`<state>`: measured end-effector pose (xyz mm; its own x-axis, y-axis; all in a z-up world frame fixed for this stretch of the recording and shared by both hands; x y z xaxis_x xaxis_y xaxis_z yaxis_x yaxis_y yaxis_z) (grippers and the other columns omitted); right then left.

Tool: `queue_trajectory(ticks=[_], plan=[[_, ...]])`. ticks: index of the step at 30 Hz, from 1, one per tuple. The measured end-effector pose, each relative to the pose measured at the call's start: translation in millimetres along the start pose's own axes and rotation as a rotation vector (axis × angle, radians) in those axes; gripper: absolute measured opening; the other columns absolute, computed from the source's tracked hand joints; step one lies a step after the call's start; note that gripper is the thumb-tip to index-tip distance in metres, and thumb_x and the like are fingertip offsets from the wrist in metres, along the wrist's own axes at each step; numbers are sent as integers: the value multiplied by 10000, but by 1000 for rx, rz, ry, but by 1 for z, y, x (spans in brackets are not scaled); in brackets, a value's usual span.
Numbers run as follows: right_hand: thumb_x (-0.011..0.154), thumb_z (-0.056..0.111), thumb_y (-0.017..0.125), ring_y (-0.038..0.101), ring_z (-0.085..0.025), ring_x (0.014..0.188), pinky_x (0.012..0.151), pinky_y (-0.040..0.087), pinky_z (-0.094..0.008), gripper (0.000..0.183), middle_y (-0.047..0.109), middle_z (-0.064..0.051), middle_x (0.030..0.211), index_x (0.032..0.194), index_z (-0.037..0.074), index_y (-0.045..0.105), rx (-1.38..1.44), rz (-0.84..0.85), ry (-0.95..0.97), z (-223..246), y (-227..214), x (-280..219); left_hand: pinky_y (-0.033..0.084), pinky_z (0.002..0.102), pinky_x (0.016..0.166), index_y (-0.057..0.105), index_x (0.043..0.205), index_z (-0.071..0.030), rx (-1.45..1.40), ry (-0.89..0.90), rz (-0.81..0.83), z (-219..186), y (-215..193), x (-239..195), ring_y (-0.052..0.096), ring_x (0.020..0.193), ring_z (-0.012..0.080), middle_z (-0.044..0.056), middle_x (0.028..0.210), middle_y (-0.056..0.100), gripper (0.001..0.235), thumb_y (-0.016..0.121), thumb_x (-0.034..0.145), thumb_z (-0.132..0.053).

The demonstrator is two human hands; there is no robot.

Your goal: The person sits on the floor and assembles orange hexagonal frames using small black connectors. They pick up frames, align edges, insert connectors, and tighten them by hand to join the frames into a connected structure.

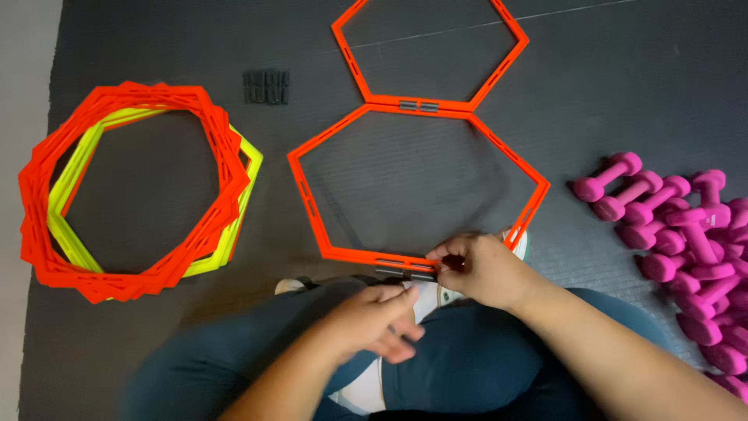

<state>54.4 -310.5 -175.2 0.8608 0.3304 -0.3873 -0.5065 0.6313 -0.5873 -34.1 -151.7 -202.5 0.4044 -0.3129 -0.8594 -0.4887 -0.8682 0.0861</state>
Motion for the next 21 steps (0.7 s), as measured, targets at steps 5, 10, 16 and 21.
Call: queue_trajectory(ticks=[5,10,16,21], plan=[[766,164,694,737,-46,705,678,569,-215,352,836,62,894,1076,240,843,-12,6,-37,-4,4,3,583,567,971,550,1261,-85,-890,295,-108,-7,6,43,739,1072,463,184,1162,613,377,618,962,-304],[795,201,662,735,-56,668,701,564,-231,326,839,89,817,1058,287,836,-136,-6,-98,6,4,-1,567,583,1053,618,1277,-9,-971,380,-147,-6,1,55,718,1120,420,254,1178,721,346,626,935,-53],[703,122,618,639,-165,589,590,475,-336,256,759,18,693,828,235,811,-277,2,-185,15,17,2,646,532,923,672,1249,29,-883,383,-230,4,-1,66,720,902,365,229,1114,745,373,717,882,-20],[744,180,659,636,-167,646,617,468,-340,134,730,6,738,819,212,766,-274,40,-150,-7,31,10,644,524,939,691,1231,27,-848,351,-236,9,-2,66,738,937,406,250,1066,724,362,731,881,-58]])
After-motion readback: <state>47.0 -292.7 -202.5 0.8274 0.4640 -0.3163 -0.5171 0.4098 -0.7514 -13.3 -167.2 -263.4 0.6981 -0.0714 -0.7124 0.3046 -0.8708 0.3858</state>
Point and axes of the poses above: each hand's wrist, its own x-axis towards the middle knuckle, its own y-axis out of the palm, z = x × y, the point moved 10 cm from there along x, towards the middle knuckle
